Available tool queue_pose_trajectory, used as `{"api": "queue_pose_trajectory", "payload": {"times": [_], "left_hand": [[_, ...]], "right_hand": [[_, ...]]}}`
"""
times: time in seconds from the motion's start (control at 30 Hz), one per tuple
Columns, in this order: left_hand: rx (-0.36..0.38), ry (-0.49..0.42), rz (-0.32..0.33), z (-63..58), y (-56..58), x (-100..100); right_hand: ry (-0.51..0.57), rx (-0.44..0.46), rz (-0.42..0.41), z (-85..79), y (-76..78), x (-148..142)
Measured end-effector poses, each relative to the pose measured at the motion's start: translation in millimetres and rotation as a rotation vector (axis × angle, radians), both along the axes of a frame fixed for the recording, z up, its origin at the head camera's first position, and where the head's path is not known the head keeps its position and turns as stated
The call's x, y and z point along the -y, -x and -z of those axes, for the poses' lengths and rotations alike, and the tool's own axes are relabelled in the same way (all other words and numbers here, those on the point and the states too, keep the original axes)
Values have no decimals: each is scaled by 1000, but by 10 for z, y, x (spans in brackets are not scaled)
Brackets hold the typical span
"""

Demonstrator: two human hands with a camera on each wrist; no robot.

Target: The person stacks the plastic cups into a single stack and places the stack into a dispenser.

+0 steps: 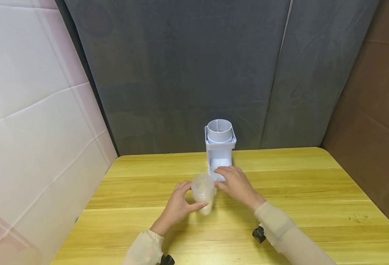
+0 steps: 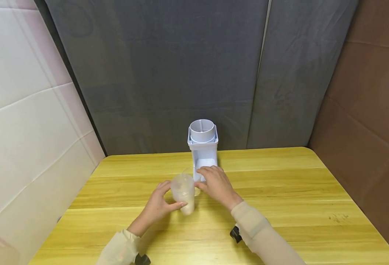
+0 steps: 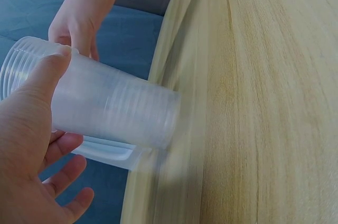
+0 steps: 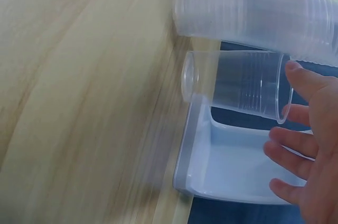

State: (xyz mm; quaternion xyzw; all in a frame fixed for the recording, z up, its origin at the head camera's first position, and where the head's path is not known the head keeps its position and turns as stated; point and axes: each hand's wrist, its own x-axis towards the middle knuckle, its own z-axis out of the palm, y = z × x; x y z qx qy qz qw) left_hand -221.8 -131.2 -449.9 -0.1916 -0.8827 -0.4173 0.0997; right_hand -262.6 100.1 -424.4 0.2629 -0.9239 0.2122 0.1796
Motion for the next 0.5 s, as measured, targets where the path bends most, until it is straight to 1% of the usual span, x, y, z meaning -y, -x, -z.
{"api": "queue_pose_trajectory", "payload": {"times": [0.13, 0.33, 0.5], "left_hand": [[-13, -2, 0, 5, 0, -5], [9, 3, -4, 5, 6, -10], [3, 9, -3, 1, 3, -12]], "right_hand": [[-14, 12, -11, 16, 14, 10], [-39, 42, -32, 23, 28, 10], [-22, 29, -35, 42, 37, 1]]}}
